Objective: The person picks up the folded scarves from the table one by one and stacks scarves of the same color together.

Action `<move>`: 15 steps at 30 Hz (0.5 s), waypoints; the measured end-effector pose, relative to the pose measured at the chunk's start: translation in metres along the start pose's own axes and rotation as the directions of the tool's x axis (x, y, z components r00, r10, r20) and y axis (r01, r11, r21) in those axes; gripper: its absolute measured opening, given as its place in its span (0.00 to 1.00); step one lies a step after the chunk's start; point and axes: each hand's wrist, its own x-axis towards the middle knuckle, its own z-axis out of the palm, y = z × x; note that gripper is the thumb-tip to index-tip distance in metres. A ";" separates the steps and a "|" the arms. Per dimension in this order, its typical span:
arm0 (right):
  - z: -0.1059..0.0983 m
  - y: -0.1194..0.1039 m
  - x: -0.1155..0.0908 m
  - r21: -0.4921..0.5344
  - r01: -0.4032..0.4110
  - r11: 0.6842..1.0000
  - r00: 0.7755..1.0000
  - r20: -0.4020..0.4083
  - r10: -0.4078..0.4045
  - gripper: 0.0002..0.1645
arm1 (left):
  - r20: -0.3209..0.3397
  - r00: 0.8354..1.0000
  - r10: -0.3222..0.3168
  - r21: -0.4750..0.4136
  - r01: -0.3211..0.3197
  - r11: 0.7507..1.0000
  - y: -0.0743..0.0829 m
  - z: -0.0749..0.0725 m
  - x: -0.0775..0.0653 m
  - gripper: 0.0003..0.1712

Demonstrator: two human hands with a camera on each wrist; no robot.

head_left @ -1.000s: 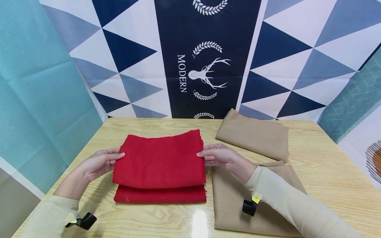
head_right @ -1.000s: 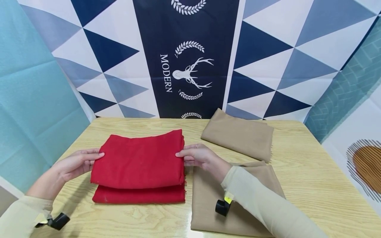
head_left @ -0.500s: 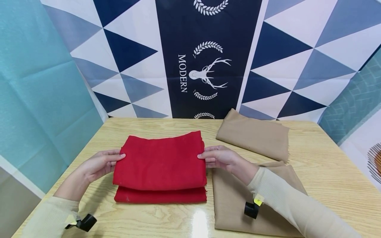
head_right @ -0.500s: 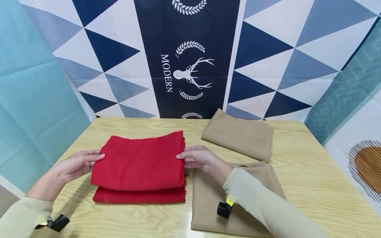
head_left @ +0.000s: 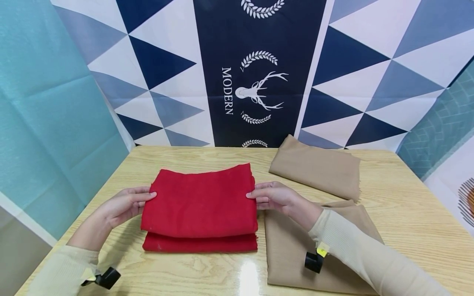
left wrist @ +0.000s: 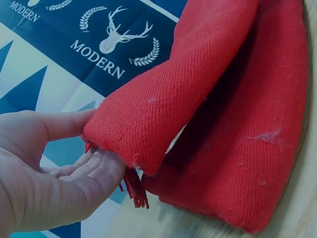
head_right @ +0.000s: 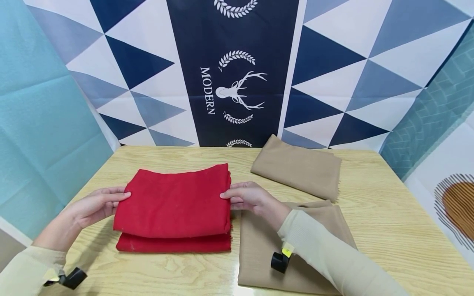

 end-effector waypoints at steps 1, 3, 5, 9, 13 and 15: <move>0.000 0.000 0.000 -0.001 0.001 1.000 1.000 0.001 -0.001 0.04 | -0.002 1.000 -0.001 -0.003 0.001 1.000 -0.001 0.000 0.000 0.09; 0.001 0.001 -0.001 -0.004 0.003 1.000 1.000 0.000 -0.003 0.04 | -0.006 1.000 -0.004 -0.006 0.004 1.000 -0.002 -0.001 0.000 0.10; 0.002 0.001 -0.001 -0.010 0.004 1.000 1.000 0.000 -0.004 0.05 | -0.005 1.000 -0.002 -0.008 0.002 1.000 -0.004 -0.002 0.000 0.11; 0.003 0.002 -0.002 -0.021 0.005 1.000 1.000 -0.001 -0.005 0.06 | 0.005 1.000 0.002 -0.007 -0.002 1.000 -0.005 -0.003 0.000 0.15; 0.003 0.004 -0.003 -0.031 0.007 0.999 1.000 0.010 -0.006 0.05 | 0.009 1.000 -0.001 -0.001 0.001 1.000 -0.007 -0.003 0.000 0.21; 0.003 0.005 -0.003 -0.035 0.009 0.999 1.000 0.013 -0.008 0.04 | 0.009 1.000 -0.006 0.002 0.006 1.000 -0.008 -0.004 -0.001 0.21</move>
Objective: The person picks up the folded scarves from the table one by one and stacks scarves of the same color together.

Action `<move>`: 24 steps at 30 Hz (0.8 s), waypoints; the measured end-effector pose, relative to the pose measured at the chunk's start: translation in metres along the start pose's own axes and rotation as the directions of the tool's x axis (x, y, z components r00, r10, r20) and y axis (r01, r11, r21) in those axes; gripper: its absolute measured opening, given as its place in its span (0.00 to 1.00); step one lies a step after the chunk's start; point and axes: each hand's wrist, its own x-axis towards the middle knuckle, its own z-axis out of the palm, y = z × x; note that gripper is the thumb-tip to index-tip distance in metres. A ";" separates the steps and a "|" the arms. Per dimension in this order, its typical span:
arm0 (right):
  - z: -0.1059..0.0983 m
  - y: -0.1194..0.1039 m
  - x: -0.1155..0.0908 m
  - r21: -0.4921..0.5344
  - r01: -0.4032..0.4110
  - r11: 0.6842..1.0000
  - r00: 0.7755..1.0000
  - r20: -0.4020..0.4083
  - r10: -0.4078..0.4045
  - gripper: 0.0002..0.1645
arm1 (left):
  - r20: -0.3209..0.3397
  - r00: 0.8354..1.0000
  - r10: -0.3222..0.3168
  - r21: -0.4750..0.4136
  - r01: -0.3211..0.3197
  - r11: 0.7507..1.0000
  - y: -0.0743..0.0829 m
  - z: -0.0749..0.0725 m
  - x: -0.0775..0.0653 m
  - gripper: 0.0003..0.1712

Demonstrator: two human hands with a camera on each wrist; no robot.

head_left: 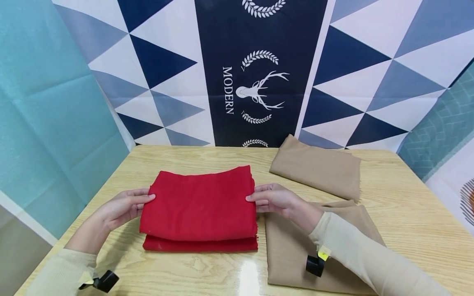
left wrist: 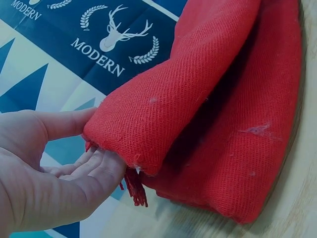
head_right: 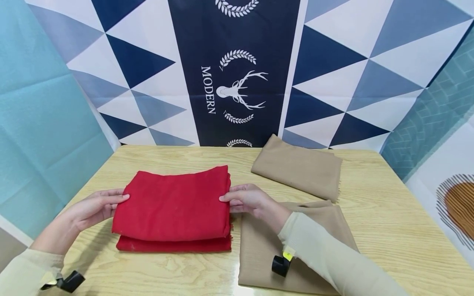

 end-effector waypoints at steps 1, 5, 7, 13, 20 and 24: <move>0.000 0.000 0.000 -0.001 0.001 1.000 1.000 0.003 -0.001 0.04 | 0.001 1.000 -0.002 0.001 0.002 1.000 0.000 0.000 0.000 0.21; 0.001 0.001 -0.001 0.000 -0.003 1.000 1.000 0.001 0.003 0.03 | 0.009 1.000 -0.001 0.001 0.001 1.000 -0.002 0.000 -0.002 0.18; 0.001 0.002 -0.002 -0.002 -0.007 1.000 1.000 0.001 0.007 0.03 | 0.013 1.000 0.004 0.003 -0.004 1.000 -0.002 0.000 -0.003 0.20; 0.000 0.005 -0.003 -0.010 -0.010 1.000 1.000 0.009 0.010 0.03 | 0.016 1.000 0.007 -0.001 -0.007 1.000 -0.005 0.001 -0.004 0.18; 0.000 0.007 -0.005 -0.005 -0.013 1.000 1.000 0.019 0.013 0.02 | 0.020 1.000 0.001 0.019 -0.001 1.000 -0.008 0.002 -0.004 0.30; 0.000 0.009 -0.007 -0.004 -0.014 1.000 1.000 0.022 0.014 0.02 | 0.018 1.000 -0.004 0.035 0.003 0.999 -0.008 0.003 -0.005 0.38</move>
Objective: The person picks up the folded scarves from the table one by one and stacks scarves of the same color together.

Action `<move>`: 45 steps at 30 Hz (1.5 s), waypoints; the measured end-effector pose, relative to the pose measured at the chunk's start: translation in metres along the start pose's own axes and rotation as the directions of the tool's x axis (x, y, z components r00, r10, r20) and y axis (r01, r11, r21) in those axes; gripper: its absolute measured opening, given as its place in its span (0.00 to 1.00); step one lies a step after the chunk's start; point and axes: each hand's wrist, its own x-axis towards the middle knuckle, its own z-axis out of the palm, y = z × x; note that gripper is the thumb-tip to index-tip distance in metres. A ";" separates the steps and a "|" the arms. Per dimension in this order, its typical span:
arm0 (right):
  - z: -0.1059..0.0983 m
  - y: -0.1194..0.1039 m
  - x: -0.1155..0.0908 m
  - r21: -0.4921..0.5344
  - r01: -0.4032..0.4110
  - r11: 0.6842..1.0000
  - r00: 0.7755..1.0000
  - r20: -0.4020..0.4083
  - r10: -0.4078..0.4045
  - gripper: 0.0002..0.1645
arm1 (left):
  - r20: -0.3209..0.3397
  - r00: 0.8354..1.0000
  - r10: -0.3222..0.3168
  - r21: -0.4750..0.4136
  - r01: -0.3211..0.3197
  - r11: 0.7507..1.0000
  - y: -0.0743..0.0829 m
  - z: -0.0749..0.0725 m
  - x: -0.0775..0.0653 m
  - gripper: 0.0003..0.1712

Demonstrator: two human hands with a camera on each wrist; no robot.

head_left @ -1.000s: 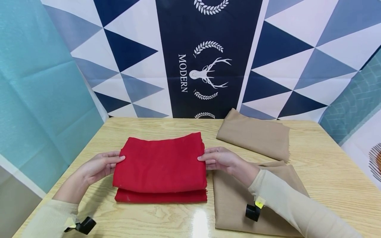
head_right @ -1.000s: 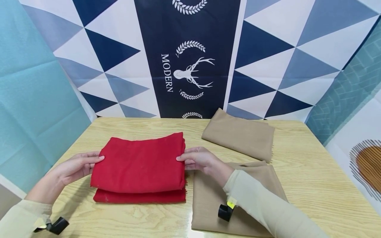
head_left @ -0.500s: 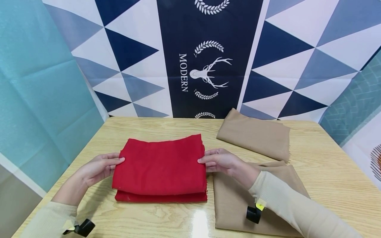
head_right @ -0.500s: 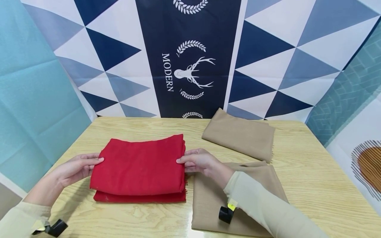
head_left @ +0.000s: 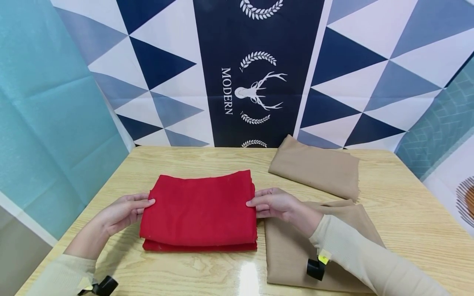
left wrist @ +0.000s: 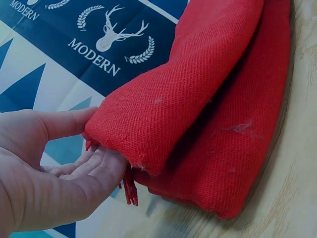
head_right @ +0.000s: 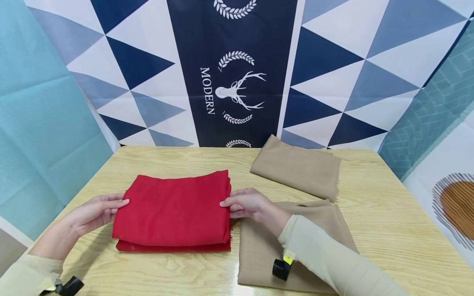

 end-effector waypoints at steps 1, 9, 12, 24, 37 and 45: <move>0.000 0.000 -0.001 0.001 -0.002 1.000 1.000 0.000 0.002 0.02 | 0.001 1.000 0.000 0.002 0.000 1.000 0.000 0.000 0.000 0.37; 0.002 0.000 -0.003 -0.002 -0.011 1.000 1.000 -0.018 0.011 0.03 | 0.009 1.000 0.000 -0.001 0.000 1.000 -0.001 -0.001 -0.002 0.17; 0.004 0.000 -0.003 -0.010 -0.008 1.000 0.999 -0.039 0.008 0.05 | 0.006 1.000 -0.004 0.007 0.004 1.000 -0.001 -0.002 -0.002 0.19; 0.002 0.003 0.001 -0.123 -0.020 0.992 0.992 -0.129 0.004 0.17 | 0.015 1.000 -0.017 -0.018 0.018 1.000 -0.009 -0.003 0.001 0.19; 0.001 0.007 0.006 -0.217 -0.017 0.976 0.994 -0.110 -0.007 0.10 | 0.021 0.999 -0.026 -0.037 0.027 0.999 -0.026 -0.006 0.005 0.08; 0.001 0.009 0.010 -0.250 -0.026 0.968 0.991 -0.137 -0.008 0.14 | -0.004 1.000 -0.029 0.092 0.029 0.995 -0.030 -0.008 0.009 0.19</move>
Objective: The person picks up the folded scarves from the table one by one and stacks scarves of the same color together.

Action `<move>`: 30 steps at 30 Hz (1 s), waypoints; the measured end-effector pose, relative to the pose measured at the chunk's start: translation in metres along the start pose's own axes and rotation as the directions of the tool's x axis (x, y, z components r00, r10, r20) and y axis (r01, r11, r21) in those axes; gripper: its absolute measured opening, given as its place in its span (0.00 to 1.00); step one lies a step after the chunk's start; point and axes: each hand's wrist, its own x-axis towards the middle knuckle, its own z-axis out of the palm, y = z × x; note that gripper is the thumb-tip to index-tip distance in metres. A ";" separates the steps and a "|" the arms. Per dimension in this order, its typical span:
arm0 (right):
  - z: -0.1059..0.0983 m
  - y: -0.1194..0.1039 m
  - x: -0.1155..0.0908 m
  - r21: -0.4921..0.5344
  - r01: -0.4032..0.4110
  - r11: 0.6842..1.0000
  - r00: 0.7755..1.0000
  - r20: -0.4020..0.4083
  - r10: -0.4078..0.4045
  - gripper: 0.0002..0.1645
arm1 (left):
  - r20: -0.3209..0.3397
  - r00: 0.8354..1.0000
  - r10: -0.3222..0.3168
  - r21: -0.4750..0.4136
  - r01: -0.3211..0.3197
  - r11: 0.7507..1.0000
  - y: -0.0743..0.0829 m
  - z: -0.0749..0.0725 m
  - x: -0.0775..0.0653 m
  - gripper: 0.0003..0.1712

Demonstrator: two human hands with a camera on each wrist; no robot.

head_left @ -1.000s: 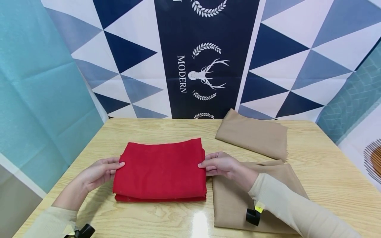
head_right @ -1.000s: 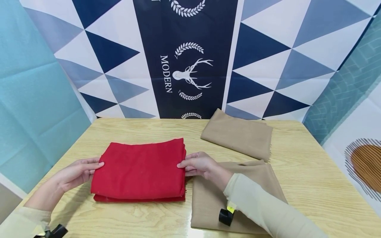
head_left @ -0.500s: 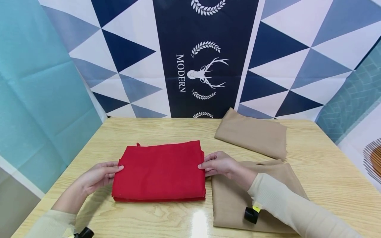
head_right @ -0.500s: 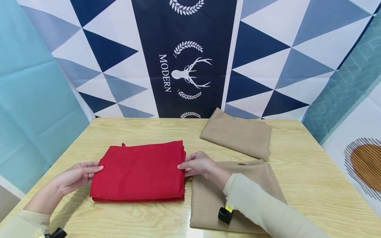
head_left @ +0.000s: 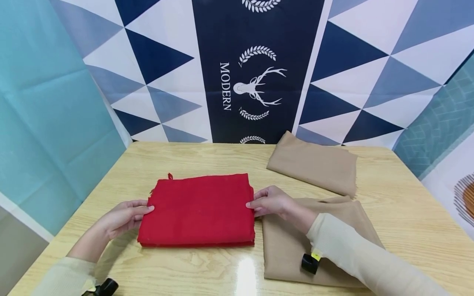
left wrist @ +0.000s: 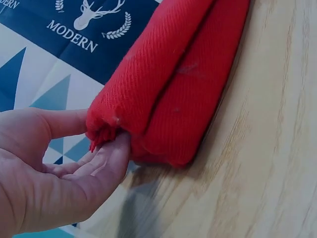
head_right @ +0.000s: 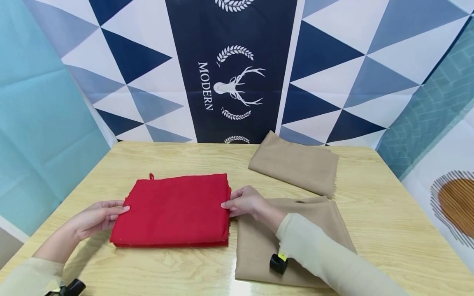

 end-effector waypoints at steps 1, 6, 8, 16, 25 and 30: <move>-0.001 0.000 0.000 0.003 0.006 1.000 1.000 0.001 -0.006 0.16 | -0.004 1.000 0.003 0.020 -0.003 1.000 0.000 0.000 0.000 0.23; -0.010 -0.001 0.000 0.047 0.032 0.998 0.999 0.010 -0.033 0.24 | -0.086 0.996 -0.016 0.137 0.028 0.990 0.007 0.004 0.000 0.35; -0.015 -0.001 -0.001 0.065 0.038 0.997 0.999 0.020 -0.039 0.25 | -0.143 0.989 -0.026 0.210 0.056 0.976 0.012 0.007 -0.001 0.36; -0.036 0.001 -0.008 0.093 0.073 0.993 0.992 0.097 -0.082 0.26 | -0.292 0.956 0.018 0.460 0.124 0.879 0.028 0.018 -0.003 0.32; -0.062 0.003 -0.021 0.053 0.067 0.996 0.987 0.145 -0.075 0.24 | -0.336 0.935 0.109 0.704 0.172 0.689 0.042 0.028 -0.002 0.32; -0.082 0.004 -0.025 0.016 0.062 0.998 0.988 0.138 -0.064 0.25 | -0.292 0.941 0.171 0.808 0.147 0.570 0.055 0.038 0.000 0.36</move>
